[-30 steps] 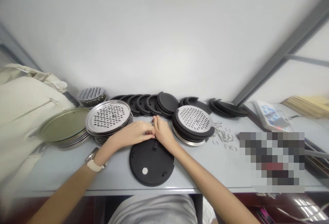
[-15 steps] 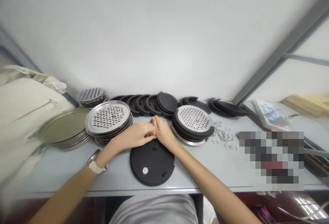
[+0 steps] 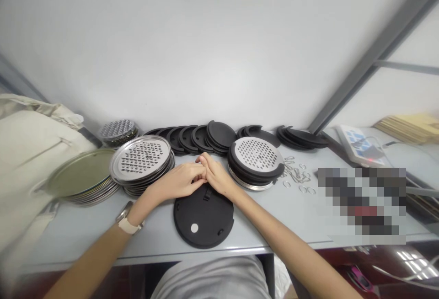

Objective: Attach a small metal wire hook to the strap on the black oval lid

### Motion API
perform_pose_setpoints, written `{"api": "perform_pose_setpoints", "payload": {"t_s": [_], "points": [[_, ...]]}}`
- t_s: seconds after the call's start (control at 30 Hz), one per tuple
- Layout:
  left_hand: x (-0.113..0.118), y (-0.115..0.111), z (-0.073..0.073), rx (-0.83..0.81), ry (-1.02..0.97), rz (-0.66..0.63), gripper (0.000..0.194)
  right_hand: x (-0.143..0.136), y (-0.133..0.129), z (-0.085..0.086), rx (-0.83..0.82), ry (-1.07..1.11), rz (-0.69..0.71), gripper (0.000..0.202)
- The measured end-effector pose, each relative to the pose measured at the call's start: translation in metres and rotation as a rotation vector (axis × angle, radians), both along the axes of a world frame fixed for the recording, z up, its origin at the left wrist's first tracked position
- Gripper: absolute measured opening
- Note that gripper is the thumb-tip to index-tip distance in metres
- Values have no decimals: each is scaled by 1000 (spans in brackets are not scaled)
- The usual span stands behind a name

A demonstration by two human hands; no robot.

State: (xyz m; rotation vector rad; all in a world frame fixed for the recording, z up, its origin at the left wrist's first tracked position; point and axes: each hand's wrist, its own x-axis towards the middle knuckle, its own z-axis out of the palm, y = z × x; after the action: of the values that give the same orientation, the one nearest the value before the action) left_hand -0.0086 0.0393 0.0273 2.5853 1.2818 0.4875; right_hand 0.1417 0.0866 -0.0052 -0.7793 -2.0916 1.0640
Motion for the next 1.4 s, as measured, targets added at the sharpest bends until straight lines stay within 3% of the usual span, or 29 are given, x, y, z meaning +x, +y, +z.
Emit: {"api": "perform_pose_setpoints", "payload": {"t_s": [0.7, 0.93, 1.03, 1.23, 1.4], "points": [[-1, 1, -1, -74, -88, -69, 18, 2, 10, -4, -28, -22, -65, 46], [3, -1, 1, -19, -82, -80, 13, 6, 12, -1, 51, -69, -186, 26], [4, -1, 0, -6, -71, -88, 11, 11, -2, 1, 116, -67, -224, 21], [3, -2, -3, 18, -51, -66, 11, 34, -56, -2, 355, -176, -287, 21], [3, -4, -2, -27, -93, -72, 9, 60, -83, -9, 251, -225, -164, 39]]}}
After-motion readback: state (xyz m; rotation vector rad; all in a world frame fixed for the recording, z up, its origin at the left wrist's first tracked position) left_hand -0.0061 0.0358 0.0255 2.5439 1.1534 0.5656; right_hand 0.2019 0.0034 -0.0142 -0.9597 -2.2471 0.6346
